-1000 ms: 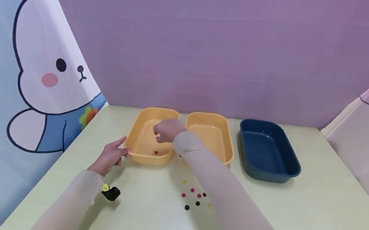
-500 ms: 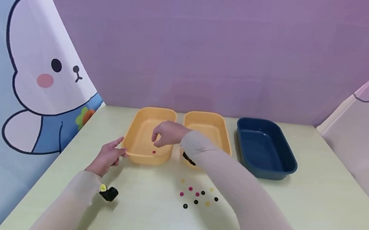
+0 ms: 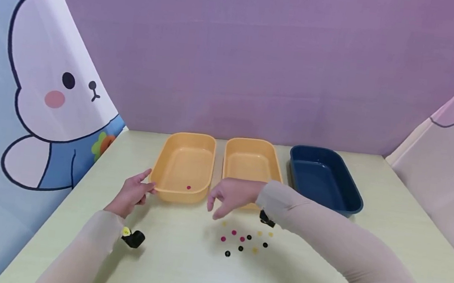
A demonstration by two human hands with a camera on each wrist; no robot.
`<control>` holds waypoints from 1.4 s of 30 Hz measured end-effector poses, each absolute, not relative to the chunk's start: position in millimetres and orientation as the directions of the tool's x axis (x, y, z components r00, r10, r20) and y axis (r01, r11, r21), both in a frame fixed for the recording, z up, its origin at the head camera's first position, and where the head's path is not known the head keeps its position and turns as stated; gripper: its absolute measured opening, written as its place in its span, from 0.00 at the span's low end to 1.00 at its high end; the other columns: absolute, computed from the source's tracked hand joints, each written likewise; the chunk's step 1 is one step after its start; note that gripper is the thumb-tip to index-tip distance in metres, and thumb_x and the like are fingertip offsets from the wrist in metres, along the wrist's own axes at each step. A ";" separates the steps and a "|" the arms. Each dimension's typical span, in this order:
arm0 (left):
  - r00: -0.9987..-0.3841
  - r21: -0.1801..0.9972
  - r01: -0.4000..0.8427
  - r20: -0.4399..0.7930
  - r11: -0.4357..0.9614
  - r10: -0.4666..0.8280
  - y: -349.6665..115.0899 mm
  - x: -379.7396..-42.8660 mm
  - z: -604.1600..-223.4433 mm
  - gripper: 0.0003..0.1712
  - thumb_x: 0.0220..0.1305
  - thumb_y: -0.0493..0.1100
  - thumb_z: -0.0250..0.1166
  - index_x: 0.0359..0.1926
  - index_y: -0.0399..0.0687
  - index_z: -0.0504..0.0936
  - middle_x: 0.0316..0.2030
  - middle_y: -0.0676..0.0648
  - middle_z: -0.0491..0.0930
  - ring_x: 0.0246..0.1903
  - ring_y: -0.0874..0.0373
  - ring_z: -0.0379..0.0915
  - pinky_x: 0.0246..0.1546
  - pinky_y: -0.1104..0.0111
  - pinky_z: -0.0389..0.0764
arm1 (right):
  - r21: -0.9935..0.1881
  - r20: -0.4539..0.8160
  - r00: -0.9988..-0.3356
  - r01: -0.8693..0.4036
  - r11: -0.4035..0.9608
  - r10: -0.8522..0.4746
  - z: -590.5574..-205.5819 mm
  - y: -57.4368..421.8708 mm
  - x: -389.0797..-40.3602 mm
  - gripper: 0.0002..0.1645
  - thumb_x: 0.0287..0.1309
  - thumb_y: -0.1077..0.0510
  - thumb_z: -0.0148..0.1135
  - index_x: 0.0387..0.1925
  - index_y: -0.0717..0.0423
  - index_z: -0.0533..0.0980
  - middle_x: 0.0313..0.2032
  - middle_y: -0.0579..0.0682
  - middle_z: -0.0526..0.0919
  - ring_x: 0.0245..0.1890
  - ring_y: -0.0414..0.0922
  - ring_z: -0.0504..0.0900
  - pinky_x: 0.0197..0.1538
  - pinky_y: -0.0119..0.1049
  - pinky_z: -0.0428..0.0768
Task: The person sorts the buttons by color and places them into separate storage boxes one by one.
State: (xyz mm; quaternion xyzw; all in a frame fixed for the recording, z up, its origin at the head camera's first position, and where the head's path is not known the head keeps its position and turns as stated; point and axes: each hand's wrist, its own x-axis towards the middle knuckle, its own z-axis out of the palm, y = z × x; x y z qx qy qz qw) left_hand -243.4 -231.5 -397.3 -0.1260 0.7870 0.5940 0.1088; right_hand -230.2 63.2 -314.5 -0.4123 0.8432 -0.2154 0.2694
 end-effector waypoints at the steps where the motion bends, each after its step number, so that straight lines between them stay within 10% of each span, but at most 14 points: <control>1: -0.944 0.907 -0.328 -0.322 0.263 -0.068 -231.6 -242.9 -397.6 0.37 0.71 0.40 0.53 0.75 0.46 0.47 0.21 0.56 0.78 0.15 0.61 0.58 0.20 0.72 0.64 | -0.589 -0.284 -0.513 -0.574 0.569 -0.810 -316.3 67.9 -228.2 0.11 0.51 0.59 0.69 0.38 0.55 0.81 0.15 0.40 0.62 0.17 0.34 0.59 0.24 0.26 0.61; 42: -0.948 0.918 -0.314 -0.315 0.241 -0.035 -233.5 -241.8 -395.6 0.37 0.72 0.40 0.53 0.75 0.46 0.46 0.20 0.58 0.77 0.15 0.62 0.58 0.21 0.71 0.64 | -0.591 -0.277 -0.593 -0.515 0.621 -0.756 -395.4 130.8 -213.1 0.12 0.51 0.69 0.62 0.34 0.52 0.84 0.14 0.39 0.62 0.16 0.34 0.61 0.24 0.26 0.60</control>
